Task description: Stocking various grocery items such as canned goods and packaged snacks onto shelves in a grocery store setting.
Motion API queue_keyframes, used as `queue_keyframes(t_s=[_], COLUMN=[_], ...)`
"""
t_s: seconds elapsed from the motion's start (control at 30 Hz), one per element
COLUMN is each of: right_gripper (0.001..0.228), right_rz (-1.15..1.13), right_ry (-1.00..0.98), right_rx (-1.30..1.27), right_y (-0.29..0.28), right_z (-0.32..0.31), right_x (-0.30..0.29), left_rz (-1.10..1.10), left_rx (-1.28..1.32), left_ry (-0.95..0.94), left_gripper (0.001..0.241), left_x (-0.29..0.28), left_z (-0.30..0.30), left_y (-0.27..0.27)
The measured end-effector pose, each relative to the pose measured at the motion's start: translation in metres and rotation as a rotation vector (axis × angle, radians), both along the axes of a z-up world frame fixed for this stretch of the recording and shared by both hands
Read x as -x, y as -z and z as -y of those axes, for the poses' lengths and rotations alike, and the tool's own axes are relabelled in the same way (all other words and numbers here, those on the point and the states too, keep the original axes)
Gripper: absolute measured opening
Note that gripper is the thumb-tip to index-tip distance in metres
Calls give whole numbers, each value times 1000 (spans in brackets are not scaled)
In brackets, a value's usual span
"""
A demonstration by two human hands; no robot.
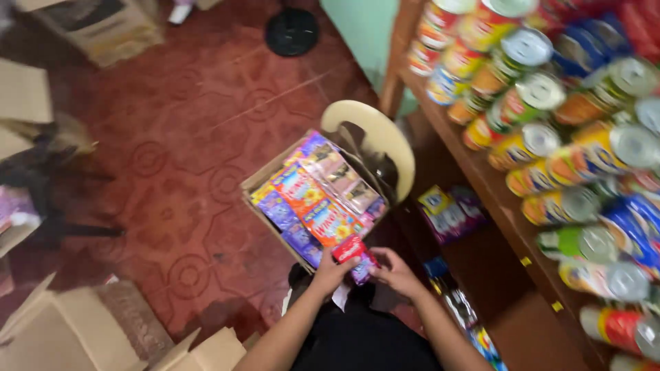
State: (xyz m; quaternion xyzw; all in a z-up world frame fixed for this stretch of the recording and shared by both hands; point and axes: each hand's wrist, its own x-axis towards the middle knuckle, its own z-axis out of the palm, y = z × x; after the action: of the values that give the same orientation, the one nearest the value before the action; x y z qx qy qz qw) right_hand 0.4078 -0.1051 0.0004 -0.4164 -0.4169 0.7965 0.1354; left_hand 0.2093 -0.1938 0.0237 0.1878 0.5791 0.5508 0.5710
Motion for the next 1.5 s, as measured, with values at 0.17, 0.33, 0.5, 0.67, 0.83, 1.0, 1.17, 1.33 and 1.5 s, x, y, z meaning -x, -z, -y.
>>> queue_keyframes(t_s=[0.17, 0.33, 0.5, 0.67, 0.83, 1.0, 1.17, 1.33, 1.5], right_gripper=[48, 45, 31, 23, 25, 27, 25, 20, 17], right_rz=[-35, -47, 234, 482, 588, 935, 855, 582, 292], right_ry=[-132, -299, -333, -359, -309, -296, -158, 153, 497], right_rx=[45, 37, 66, -183, -317, -624, -666, -647, -131], right_y=[45, 80, 49, 47, 22, -17, 12, 74, 121], right_z=[2, 6, -5, -10, -4, 1, 21, 28, 23], right_x=[72, 120, 158, 152, 151, 174, 165, 128, 73], left_rz=[-220, -235, -489, -949, -1548, -1492, -1402, -1270, -1213], left_rx=[80, 298, 254, 459, 500, 247, -14, 292, 399], left_ry=[-195, -98, -26, 334, 677, 837, 936, 1366, 1664], left_gripper=[69, 65, 67, 70, 57, 41, 44, 48, 45], left_x=[62, 115, 143, 134, 142, 176, 174, 147, 112], left_z=[20, 34, 20, -20, -5, 2, 6, -29, -65], left_y=[-8, 2, 55, -13, 26, -11, -19, -38, -38])
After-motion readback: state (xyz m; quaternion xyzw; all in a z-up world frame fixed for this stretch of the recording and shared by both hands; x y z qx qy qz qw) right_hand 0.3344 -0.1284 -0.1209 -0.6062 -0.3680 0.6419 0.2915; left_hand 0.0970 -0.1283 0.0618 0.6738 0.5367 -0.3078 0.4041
